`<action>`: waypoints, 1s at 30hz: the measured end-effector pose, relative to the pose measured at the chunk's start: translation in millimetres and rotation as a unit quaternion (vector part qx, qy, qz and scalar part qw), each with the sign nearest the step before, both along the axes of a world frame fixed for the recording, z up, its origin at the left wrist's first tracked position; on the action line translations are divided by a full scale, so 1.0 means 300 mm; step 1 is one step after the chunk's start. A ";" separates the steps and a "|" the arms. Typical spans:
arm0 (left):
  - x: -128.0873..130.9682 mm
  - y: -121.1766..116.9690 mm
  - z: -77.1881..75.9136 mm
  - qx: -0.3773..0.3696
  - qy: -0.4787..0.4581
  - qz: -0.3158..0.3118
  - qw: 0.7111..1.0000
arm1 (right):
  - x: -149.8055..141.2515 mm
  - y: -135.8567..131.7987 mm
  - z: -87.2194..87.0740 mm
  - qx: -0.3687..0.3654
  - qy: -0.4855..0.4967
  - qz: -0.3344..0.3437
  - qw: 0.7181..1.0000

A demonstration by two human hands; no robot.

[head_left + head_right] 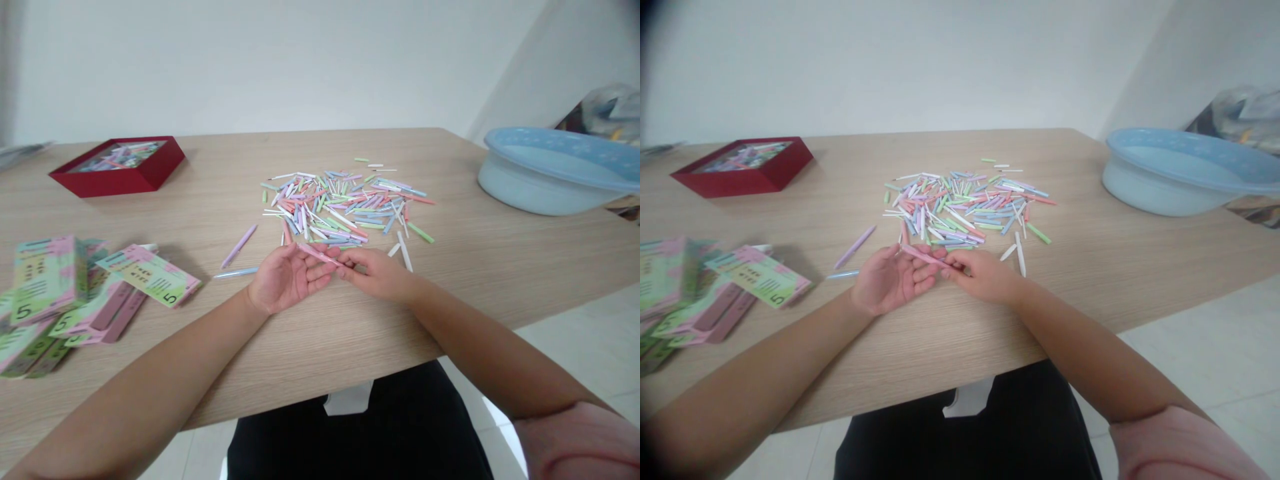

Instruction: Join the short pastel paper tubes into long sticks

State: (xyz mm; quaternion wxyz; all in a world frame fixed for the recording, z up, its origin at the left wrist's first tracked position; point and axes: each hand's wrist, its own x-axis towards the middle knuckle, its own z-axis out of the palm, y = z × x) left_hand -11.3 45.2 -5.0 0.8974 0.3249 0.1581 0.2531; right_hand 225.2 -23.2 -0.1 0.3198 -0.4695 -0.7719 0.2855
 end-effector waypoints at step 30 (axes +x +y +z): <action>0.018 -0.041 -0.032 0.662 0.439 0.072 0.603 | 0.024 0.001 0.004 0.073 0.058 -0.078 0.993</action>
